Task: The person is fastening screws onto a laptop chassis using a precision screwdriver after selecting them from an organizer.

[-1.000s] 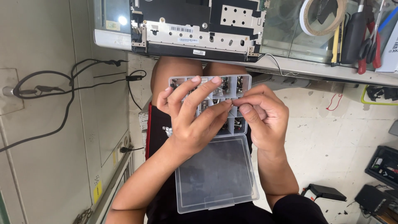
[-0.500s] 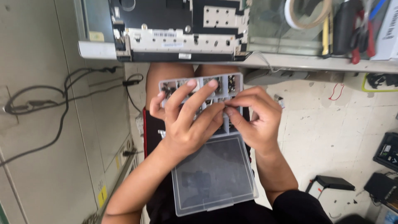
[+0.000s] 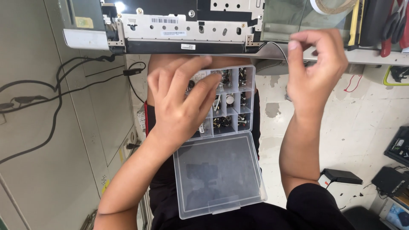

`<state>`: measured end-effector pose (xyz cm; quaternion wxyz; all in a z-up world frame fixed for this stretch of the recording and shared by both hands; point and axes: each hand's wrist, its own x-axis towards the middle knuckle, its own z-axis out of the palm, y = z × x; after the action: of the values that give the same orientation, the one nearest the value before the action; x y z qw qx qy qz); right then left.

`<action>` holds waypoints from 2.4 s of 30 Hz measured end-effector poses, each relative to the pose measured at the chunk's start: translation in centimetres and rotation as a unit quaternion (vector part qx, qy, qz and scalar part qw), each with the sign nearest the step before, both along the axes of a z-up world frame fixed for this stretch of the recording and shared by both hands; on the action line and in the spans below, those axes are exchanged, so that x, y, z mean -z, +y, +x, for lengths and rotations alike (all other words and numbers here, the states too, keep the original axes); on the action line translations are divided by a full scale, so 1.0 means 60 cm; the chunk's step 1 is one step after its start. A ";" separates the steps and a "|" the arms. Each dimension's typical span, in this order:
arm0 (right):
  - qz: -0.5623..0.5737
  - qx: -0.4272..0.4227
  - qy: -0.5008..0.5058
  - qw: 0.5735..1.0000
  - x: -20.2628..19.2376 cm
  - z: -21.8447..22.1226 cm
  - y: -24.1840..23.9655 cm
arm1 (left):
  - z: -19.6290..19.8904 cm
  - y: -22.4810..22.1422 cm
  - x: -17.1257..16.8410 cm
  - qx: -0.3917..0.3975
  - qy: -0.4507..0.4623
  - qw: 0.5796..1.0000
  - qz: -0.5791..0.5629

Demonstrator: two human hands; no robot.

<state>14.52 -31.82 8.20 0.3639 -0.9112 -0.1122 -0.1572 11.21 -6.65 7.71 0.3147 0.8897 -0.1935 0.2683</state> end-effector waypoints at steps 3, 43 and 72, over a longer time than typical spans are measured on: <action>-0.073 0.012 -0.027 0.997 0.028 0.025 -0.027 | -0.005 -0.003 0.015 0.061 0.071 0.996 0.014; -0.339 -0.259 0.018 0.905 0.052 -0.001 0.079 | -0.007 -0.008 0.052 0.061 0.054 0.976 0.201; -0.190 -0.168 -0.020 0.967 0.063 -0.041 0.073 | -0.009 -0.013 0.008 0.038 0.123 0.988 0.083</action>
<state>12.07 -27.47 4.40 0.2031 -0.9283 -0.2989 -0.0880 10.67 -7.45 7.23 0.2711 0.9311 -0.2082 0.1273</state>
